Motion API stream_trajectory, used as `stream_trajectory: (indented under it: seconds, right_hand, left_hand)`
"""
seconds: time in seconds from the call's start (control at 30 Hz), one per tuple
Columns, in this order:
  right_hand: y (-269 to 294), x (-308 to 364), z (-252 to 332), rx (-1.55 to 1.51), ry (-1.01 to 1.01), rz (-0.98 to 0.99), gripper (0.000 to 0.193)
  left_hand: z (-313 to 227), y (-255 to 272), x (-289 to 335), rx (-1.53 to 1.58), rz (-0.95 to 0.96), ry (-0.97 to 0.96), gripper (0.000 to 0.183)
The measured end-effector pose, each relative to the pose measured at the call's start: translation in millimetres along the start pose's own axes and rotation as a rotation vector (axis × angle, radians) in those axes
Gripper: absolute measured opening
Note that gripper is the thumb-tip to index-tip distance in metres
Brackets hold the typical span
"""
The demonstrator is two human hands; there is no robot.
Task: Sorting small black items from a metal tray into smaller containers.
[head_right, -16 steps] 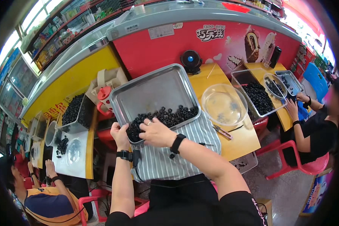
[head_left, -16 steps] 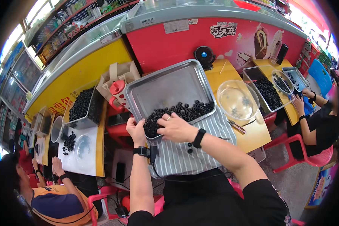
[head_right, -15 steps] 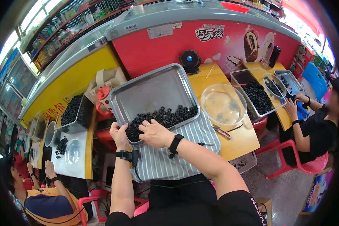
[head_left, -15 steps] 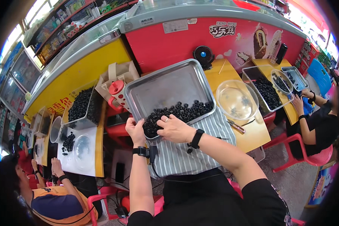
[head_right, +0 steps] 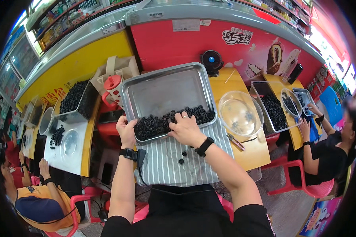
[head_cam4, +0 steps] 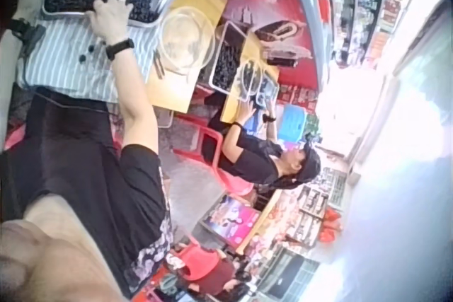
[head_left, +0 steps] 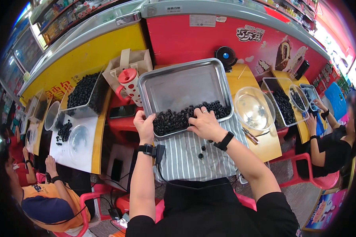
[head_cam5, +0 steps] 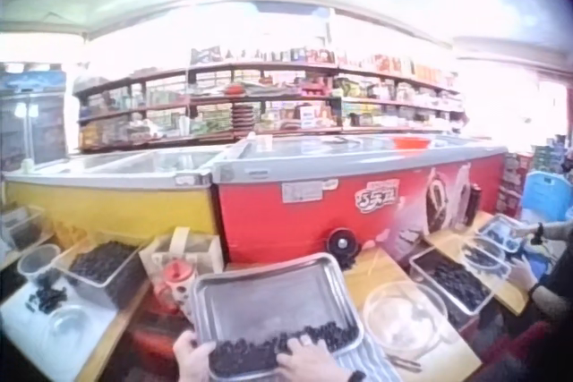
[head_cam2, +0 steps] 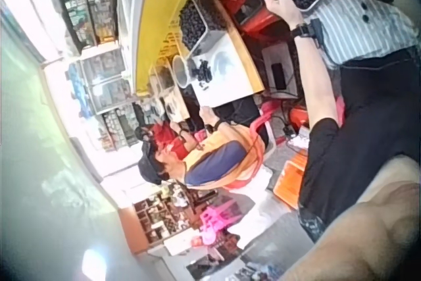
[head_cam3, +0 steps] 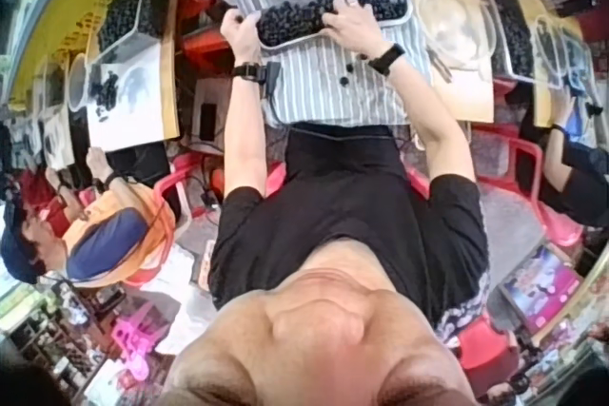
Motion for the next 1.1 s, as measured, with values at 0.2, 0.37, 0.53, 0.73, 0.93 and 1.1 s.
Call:
stream_trajectory:
  seconds: [0.2, 0.37, 0.53, 0.73, 0.93, 1.1]
  right_hand:
    - [-2.3, 0.8, -7.8, -0.091, 0.033, 0.002, 0.028]
    - [-5.4, 2.5, -13.1, -0.143, 0.078, 0.048, 0.026]
    - [1.3, 13.3, -6.9, -0.215, 0.143, -0.003, 0.026]
    - [22.6, 27.2, 0.5, -0.28, 0.181, -0.027, 0.025]
    - [18.9, 16.4, -52.7, -0.343, -0.153, -0.169, 0.015]
    - [0.6, 9.4, -52.5, -0.109, -0.155, -0.075, 0.025]
  left_hand:
    - [-0.4, -1.9, -0.2, 0.01, -0.011, 0.009, 0.021]
    - [0.6, -1.1, 0.5, 0.016, -0.016, 0.001, 0.02]
    - [5.9, -1.0, -4.4, -0.025, 0.0, 0.048, 0.019]
    - [20.2, 6.5, -12.6, -0.055, -0.013, 0.091, 0.021]
    - [20.1, 1.5, -10.8, -0.043, 0.0, 0.053, 0.02]
    - [15.6, 2.5, -7.6, -0.031, -0.002, 0.042, 0.019]
Point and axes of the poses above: each hand's wrist, its own x-axis away from the middle knuckle, its own y-axis out of the back of the hand, z = x × y, the point moved 3 cm from there along -x, towards the middle knuckle, and after that the axes turned 7 degrees about -y, right-handed, at the moved point
